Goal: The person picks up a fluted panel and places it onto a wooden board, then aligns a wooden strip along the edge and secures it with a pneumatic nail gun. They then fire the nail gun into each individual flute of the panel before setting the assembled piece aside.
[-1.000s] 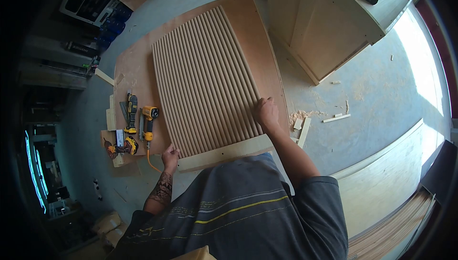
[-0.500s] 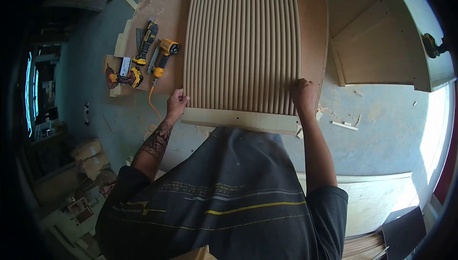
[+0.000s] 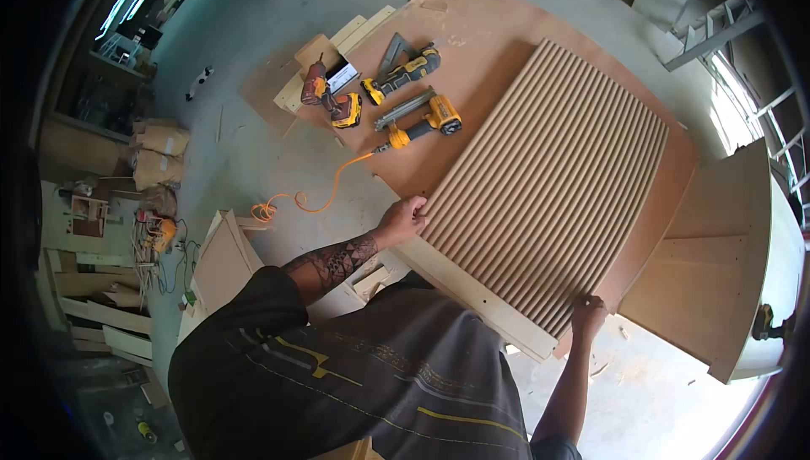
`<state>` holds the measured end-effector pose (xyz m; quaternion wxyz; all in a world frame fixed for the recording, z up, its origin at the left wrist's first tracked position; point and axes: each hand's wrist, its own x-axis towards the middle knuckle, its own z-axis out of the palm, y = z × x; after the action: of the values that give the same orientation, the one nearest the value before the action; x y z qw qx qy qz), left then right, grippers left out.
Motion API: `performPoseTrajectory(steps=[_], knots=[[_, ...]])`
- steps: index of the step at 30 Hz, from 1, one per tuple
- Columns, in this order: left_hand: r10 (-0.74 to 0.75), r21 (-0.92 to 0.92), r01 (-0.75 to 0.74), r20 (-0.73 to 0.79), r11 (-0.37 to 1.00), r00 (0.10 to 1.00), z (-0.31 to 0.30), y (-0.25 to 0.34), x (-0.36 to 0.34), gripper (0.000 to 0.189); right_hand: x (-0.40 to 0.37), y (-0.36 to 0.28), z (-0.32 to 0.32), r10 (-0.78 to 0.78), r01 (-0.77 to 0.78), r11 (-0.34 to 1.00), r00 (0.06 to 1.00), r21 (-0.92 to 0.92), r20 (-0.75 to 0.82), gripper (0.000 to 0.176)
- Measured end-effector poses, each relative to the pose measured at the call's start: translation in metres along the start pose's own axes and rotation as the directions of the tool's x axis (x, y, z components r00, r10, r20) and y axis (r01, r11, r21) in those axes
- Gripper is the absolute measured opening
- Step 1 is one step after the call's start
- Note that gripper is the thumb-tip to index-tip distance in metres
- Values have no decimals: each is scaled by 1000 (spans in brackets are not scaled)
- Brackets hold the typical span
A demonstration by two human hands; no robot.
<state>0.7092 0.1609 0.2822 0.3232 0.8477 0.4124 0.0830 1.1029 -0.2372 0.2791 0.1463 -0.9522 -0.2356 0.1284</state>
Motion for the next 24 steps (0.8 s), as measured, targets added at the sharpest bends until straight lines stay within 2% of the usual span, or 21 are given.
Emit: performPoseTrajectory(steps=[1, 3, 4, 6, 7, 9, 10, 12, 13, 14, 15, 16, 17, 18, 20, 21, 23, 24], knots=[[0, -9, 0, -11, 1000, 1000, -6, -9, 0, 39, -1, -5, -4, -10, 10, 1000, 1000, -6, -8, 27], [-61, -454, 61, 15, 889, 998, -25, -31, 4, 38, -3, -12, -15, -12, 11, 998, 1000, -69, -7, 25], [-56, -464, 56, 15, 884, 998, -41, -47, 13, 38, 0, -14, -14, -11, 10, 997, 1000, -78, -15, 25], [-181, -440, 85, -181, 894, 967, -74, -81, 33, 45, 1, -11, -10, 87, -81, 992, 994, -99, 61, 22], [-181, -452, 89, -166, 887, 969, -90, -87, 43, 45, 1, -17, -11, 100, -92, 989, 993, -115, 58, 22], [-11, -81, -15, -306, 997, 952, -120, -80, 71, 50, 2, -30, -18, 195, -171, 962, 976, -215, 96, 20], [2, -95, -31, -293, 995, 956, -122, -75, 90, 50, 6, 2, 0, 112, -106, 971, 994, -212, 18, 30], [294, 126, -270, -266, 955, 918, -112, -60, 125, 66, 6, 2, 3, 64, -70, 983, 997, -168, -38, 31], [325, 153, -295, -237, 943, 916, -101, -56, 145, 73, 7, -2, 0, 142, -137, 986, 989, -96, 43, 33], [372, 157, -346, -183, 925, 910, -81, -49, 164, 80, 7, -2, -2, 270, -269, 963, 953, -25, 137, 31], [188, 218, -186, 10, 958, 982, -74, -38, 182, 88, 5, 17, 14, 308, -294, 945, 948, -146, 85, 34], [273, 140, -266, -39, 954, 961, -58, -43, 193, 88, -4, 17, 15, 247, -237, 949, 969, -207, 26, 35], [328, 217, -317, -13, 923, 945, -63, -41, 207, 74, -5, 17, 23, 240, -243, 959, 970, -146, -42, 37], [83, 262, -90, 37, 961, 996, -65, -37, 219, 73, -2, 11, 21, 213, -215, 965, 977, -148, -30, 35], [49, 264, -103, 205, 959, 978, -61, -59, 243, 69, -3, -34, -6, 333, -327, 936, 942, -131, 29, 30], [24, 291, -99, 251, 951, 968, -65, -65, 249, 69, -1, -33, -3, 315, -312, 939, 949, -143, -1, 28], [132, 280, -170, 148, 945, 980, -44, -114, 265, 67, -3, -25, -6, 336, -336, 935, 942, -115, -24, 27], [125, 206, -154, 148, 966, 981, -55, -95, 261, 64, 2, -21, -1, 310, -308, 943, 951, -125, -7, 27]])
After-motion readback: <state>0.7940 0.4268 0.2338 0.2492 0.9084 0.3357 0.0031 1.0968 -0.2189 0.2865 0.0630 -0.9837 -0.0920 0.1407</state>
